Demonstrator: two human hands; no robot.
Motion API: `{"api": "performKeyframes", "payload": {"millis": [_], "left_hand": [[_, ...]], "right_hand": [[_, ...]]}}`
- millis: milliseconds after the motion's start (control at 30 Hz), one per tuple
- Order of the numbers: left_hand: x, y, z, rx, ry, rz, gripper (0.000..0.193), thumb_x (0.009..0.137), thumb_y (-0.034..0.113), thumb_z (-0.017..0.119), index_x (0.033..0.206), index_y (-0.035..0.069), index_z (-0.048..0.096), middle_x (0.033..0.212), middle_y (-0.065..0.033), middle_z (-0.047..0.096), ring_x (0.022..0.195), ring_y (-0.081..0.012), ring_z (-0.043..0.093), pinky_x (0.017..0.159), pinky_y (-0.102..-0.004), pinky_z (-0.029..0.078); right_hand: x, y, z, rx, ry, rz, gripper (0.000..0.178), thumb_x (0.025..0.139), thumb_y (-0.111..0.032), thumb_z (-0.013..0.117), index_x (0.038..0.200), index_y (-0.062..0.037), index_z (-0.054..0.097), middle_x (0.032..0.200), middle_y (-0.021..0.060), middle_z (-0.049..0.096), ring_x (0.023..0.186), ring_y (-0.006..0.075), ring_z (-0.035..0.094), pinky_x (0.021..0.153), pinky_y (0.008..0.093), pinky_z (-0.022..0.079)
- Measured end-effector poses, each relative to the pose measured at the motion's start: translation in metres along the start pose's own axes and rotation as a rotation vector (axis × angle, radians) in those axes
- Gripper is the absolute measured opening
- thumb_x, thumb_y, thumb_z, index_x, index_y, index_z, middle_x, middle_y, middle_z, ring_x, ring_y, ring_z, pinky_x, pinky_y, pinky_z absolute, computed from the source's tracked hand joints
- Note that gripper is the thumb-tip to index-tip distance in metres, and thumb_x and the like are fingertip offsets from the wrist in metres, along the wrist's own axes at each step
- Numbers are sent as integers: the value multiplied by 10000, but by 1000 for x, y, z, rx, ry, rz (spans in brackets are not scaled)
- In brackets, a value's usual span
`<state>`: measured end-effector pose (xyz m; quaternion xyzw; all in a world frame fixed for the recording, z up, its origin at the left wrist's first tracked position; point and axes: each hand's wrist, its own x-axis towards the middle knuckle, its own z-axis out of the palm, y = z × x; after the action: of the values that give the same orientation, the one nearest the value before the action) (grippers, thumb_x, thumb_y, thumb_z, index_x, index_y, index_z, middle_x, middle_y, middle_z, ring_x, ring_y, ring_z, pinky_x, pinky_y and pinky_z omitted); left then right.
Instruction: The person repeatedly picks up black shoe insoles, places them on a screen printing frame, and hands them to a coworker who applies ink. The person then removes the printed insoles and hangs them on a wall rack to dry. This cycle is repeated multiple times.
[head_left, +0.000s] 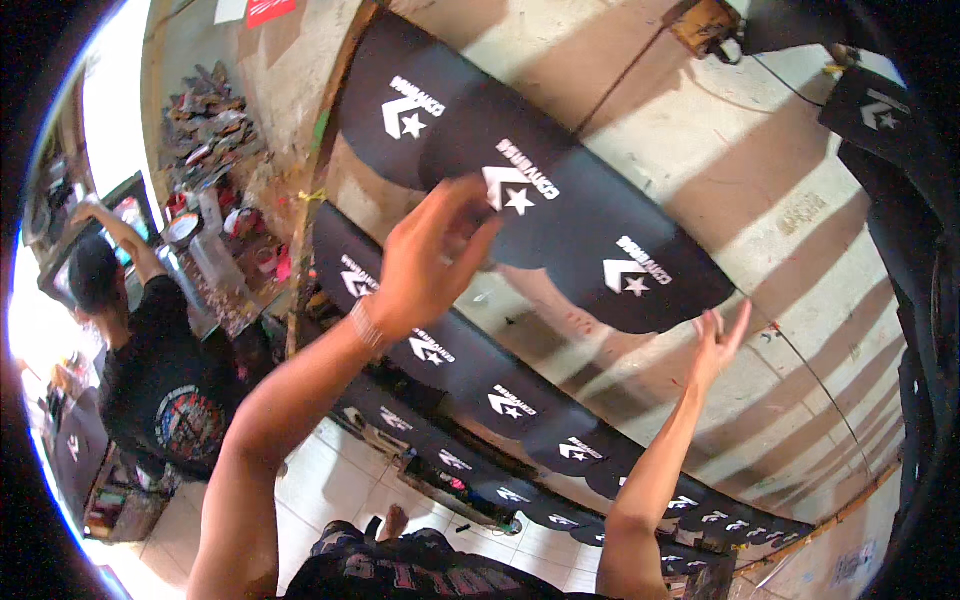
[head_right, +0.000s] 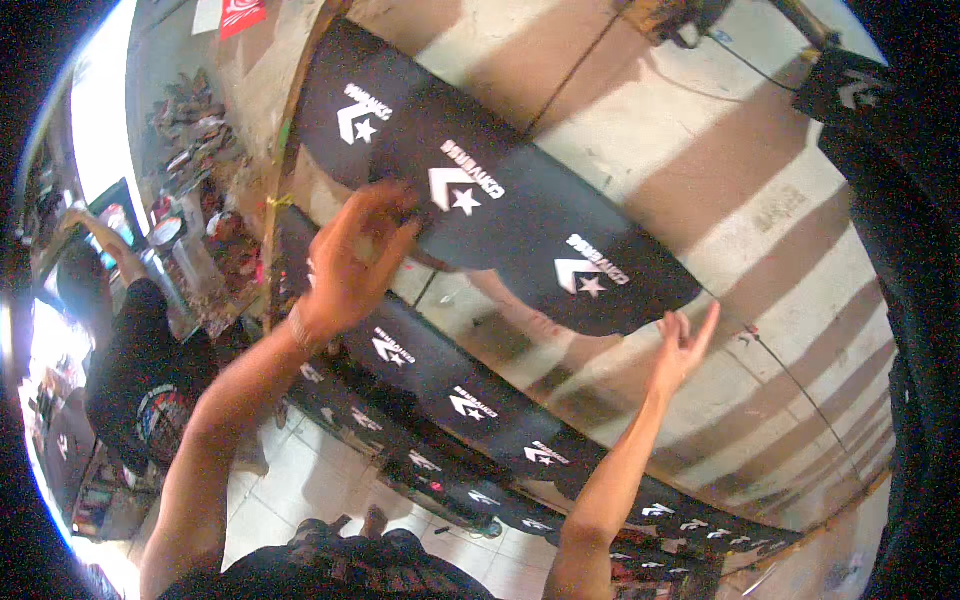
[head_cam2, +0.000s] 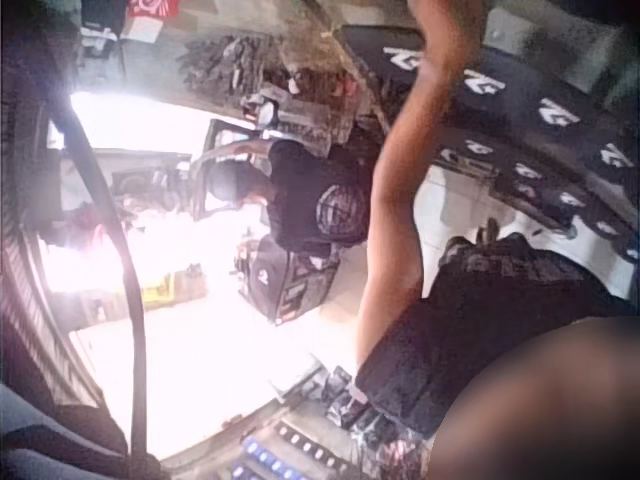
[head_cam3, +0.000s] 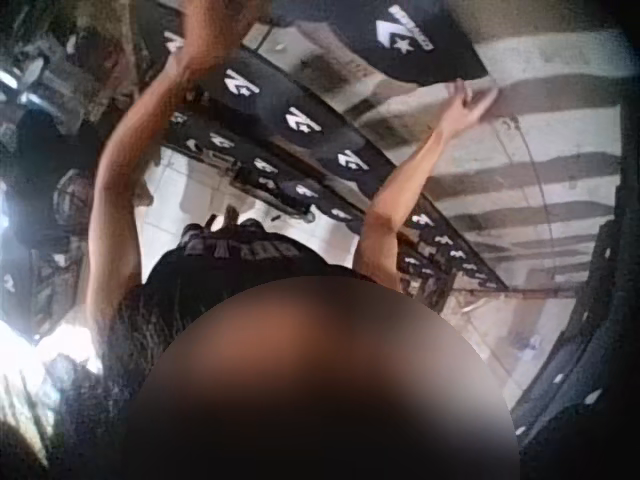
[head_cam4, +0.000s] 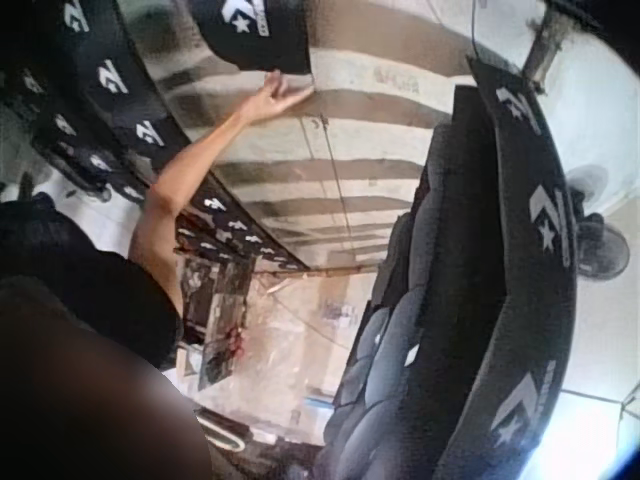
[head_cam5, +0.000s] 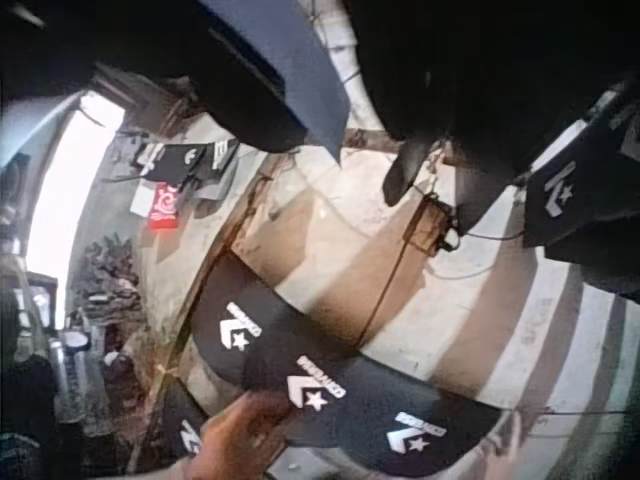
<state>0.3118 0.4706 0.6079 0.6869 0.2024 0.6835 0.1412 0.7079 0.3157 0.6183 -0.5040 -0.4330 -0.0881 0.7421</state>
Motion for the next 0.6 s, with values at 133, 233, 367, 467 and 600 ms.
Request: {"api": "performKeyframes", "payload": {"millis": [133, 233, 367, 467, 600], "left_hand": [[-208, -51, -128, 246, -73, -485, 267, 829, 37, 660, 1084, 42, 583, 928, -91, 639, 667, -203, 595, 632, -294, 493], [-438, -41, -264, 619, -300, -1274, 368, 845, 179, 640, 1165, 27, 542, 1043, -237, 625, 963, -369, 615, 772, -442, 499], [-711, 132, -439, 914, -495, -2030, 401, 808, 146, 583, 1141, -72, 532, 1008, -246, 648, 840, -402, 646, 717, -462, 525], [-801, 276, -520, 635, 1084, -2424, 283, 840, 137, 500, 1049, -39, 572, 924, -155, 636, 746, -257, 634, 565, -382, 495], [-832, 374, -576, 670, 1724, -1971, 247, 861, 185, 526, 1005, -9, 577, 816, -65, 603, 663, -199, 604, 497, -335, 455]], "right_hand": [[-90, 19, -3, -87, 358, -6, 468, 921, -55, 577, 1352, -9, 400, 1036, 163, 615, 919, 244, 629, 812, 339, 536], [-237, 34, 46, -268, -60, 32, 266, 926, -132, 545, 1149, 12, 525, 811, 117, 609, 688, 202, 609, 658, 299, 541], [-509, 30, 141, 34, -1117, 986, 366, 883, -185, 615, 1195, -8, 544, 895, 108, 682, 701, 169, 643, 632, 288, 528], [-668, -7, 173, -107, -2142, 627, 472, 839, -228, 680, 1245, -16, 566, 1014, 140, 696, 842, 215, 678, 770, 331, 526], [-815, -68, 218, -77, -2467, 321, 446, 816, -260, 714, 1167, -5, 614, 935, 168, 703, 841, 213, 688, 742, 341, 522]]}}
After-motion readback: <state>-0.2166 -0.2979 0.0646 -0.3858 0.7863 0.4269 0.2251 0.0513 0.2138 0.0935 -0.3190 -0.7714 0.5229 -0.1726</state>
